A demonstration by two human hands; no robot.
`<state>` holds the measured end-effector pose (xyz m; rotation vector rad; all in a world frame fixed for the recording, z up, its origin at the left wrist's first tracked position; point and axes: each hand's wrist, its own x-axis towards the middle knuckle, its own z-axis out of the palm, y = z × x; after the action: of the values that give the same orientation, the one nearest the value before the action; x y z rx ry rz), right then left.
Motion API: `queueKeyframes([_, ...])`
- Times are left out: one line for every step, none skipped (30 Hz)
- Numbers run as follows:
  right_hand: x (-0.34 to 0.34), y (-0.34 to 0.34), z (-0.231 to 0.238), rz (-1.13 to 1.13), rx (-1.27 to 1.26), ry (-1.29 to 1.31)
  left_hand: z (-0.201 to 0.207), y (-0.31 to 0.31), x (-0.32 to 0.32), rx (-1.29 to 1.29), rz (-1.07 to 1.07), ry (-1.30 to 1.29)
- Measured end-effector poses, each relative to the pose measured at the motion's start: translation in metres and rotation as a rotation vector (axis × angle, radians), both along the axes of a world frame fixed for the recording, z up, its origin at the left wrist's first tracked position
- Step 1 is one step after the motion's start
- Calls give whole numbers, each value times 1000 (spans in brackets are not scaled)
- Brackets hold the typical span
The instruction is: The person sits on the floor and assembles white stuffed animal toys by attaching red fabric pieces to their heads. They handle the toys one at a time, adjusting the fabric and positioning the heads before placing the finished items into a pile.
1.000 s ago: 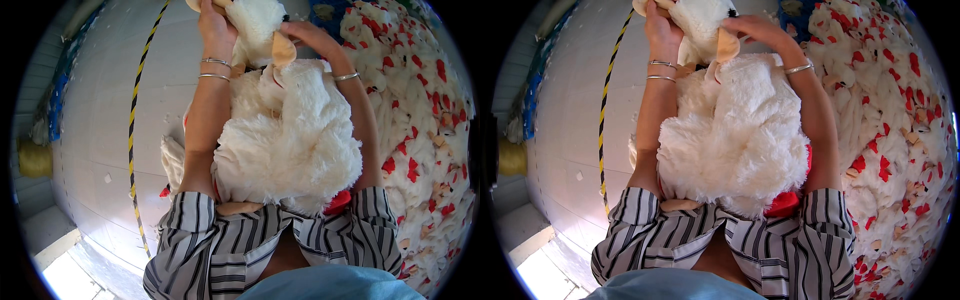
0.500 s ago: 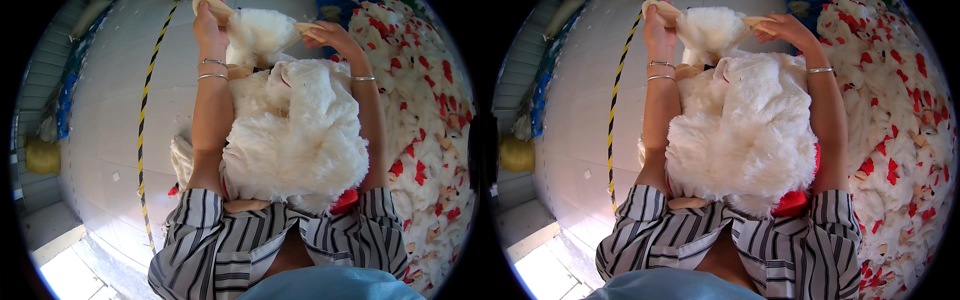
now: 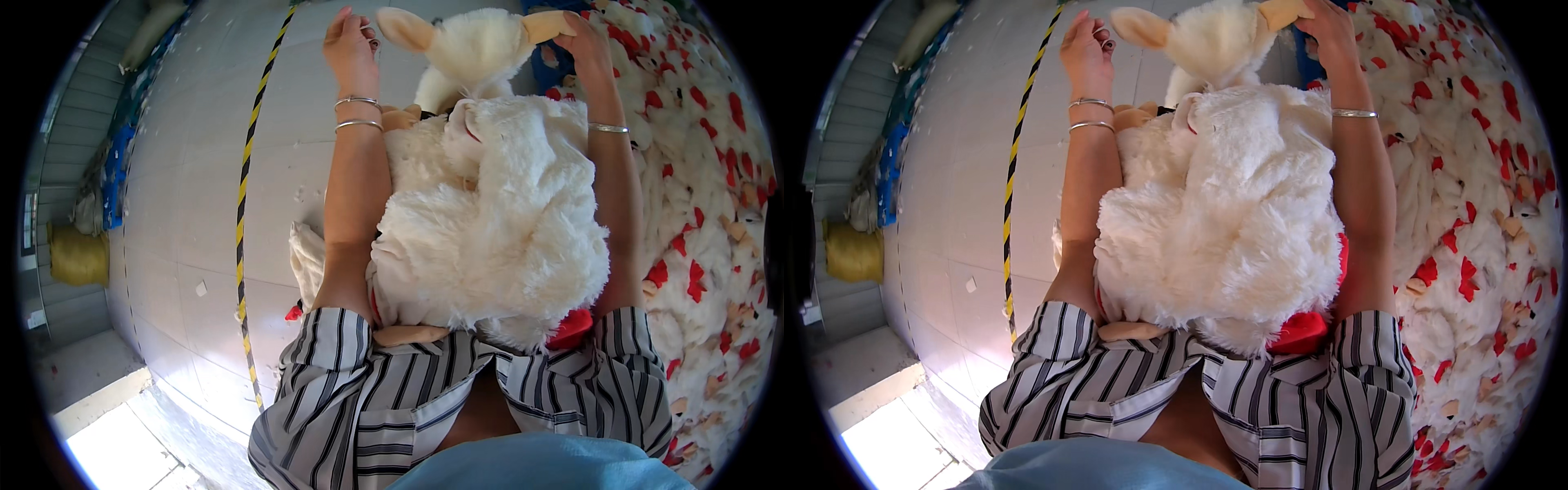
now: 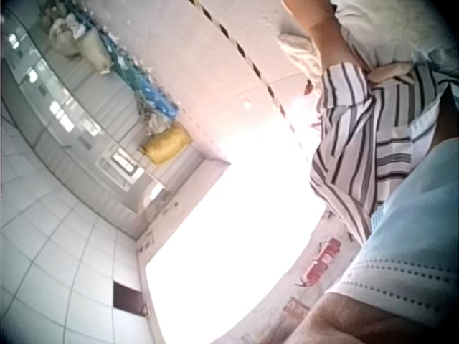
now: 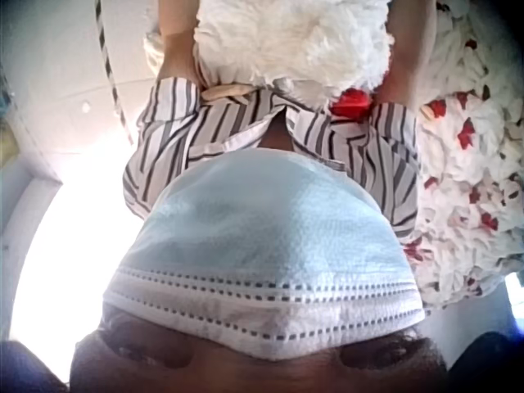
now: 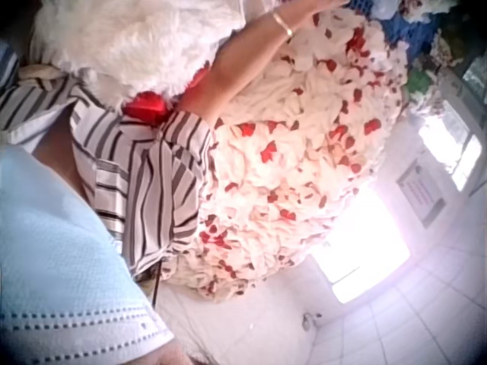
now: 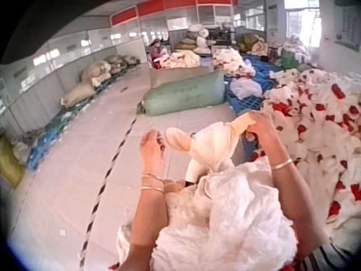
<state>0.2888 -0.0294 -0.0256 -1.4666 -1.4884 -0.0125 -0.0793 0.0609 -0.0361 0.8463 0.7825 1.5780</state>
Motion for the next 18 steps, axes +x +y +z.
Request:
queueKeyframes([-14,1,6,68,-25,402,-1,0,3,16,-15,51])
queueKeyframes([-29,2,12,138,-52,805,0,-2,6,32,-28,104])
queueKeyframes([-38,-1,21,121,-133,816,1,-6,13,61,-174,261])
queueKeyframes([-43,-9,32,85,-210,820,4,-13,29,91,-339,407])
queueKeyframes([-52,-15,41,60,-289,828,16,-25,40,183,-486,464])
queueKeyframes([-65,-21,50,33,-253,749,24,-38,51,276,-633,520])
queueKeyframes([-89,-19,54,41,-229,677,16,-52,58,290,-614,605])
queueKeyframes([-106,-23,59,17,-196,593,6,-62,72,315,-622,672])
queueKeyframes([-120,-26,54,143,-141,489,1,-66,87,435,-563,671])
queueKeyframes([-136,-27,48,282,-88,387,-4,-68,97,550,-489,675])
queueKeyframes([-148,-36,51,302,-202,187,-11,-62,101,640,-436,685])
queueKeyframes([-157,-45,52,321,-317,-14,-17,-58,105,727,-376,692])
queueKeyframes([-161,-50,58,377,-338,15,-25,-44,104,791,-326,710])
queueKeyframes([-164,-53,64,443,-359,45,-26,-40,100,730,-292,659])
queueKeyframes([-165,-53,70,511,-380,76,-28,-36,97,670,-257,604])
queueKeyframes([-160,-52,76,533,-294,274,-30,-32,93,613,-220,546])
queueKeyframes([-154,-50,84,556,-200,468,-28,-27,95,481,-157,381])
queueKeyframes([-146,-47,88,578,-106,663,-28,-23,95,348,-94,215])
